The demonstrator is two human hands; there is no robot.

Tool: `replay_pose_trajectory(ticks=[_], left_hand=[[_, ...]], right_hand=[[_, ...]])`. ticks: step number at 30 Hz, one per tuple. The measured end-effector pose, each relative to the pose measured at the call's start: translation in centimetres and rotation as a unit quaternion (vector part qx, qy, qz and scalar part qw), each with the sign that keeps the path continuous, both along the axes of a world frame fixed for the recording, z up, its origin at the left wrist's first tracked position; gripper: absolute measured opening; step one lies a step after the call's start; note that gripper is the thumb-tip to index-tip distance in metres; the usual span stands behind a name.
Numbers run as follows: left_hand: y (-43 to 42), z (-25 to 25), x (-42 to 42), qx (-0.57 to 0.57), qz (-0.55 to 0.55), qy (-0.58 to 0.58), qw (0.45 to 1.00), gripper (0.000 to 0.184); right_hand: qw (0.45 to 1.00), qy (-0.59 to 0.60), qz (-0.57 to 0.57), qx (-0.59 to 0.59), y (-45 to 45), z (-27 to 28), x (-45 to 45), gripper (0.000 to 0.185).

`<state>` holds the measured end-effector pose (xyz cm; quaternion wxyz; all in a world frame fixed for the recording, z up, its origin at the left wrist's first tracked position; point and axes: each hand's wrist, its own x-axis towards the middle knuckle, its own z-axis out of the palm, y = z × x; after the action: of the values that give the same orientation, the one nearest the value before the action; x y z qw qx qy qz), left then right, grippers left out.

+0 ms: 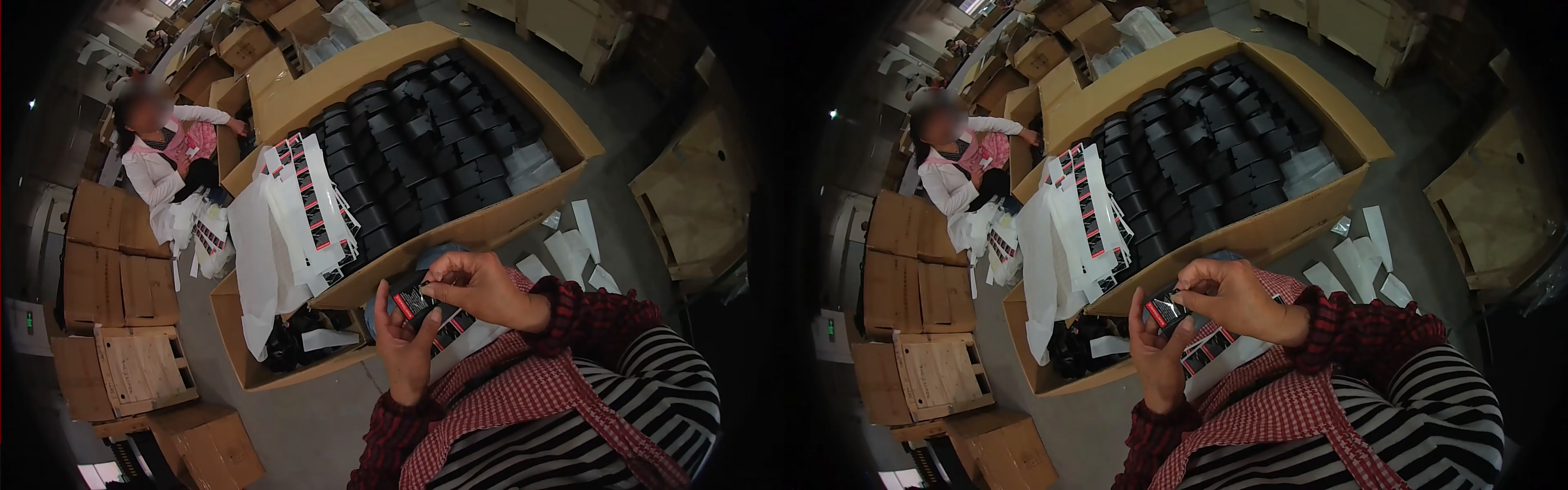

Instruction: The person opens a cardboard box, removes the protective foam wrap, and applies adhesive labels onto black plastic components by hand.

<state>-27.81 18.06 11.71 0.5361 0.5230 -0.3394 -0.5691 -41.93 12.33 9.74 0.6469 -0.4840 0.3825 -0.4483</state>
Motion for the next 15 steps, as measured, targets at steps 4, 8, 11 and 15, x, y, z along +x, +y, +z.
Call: replay_pose_trajectory(ticks=[4,8,11,15], left_hand=[[0.2,-0.3,0.2,0.001,-0.005,0.011,1.000,0.079],[0.3,-0.2,0.4,0.004,-0.002,0.021,1.000,0.075],[0.4,-0.1,0.3,0.015,0.012,0.024,1.000,0.066],[0.4,-0.9,0.5,0.016,0.033,0.045,0.998,0.052]], right_hand=[[0.998,0.052,-0.013,-0.033,0.3,0.1,0.1,0.007],[0.992,0.094,-0.023,-0.079,0.5,0.5,0.2,0.010],[0.986,0.123,-0.034,-0.110,0.7,0.8,0.4,0.013],[0.956,0.196,-0.055,-0.213,0.7,1.0,0.5,0.019]])
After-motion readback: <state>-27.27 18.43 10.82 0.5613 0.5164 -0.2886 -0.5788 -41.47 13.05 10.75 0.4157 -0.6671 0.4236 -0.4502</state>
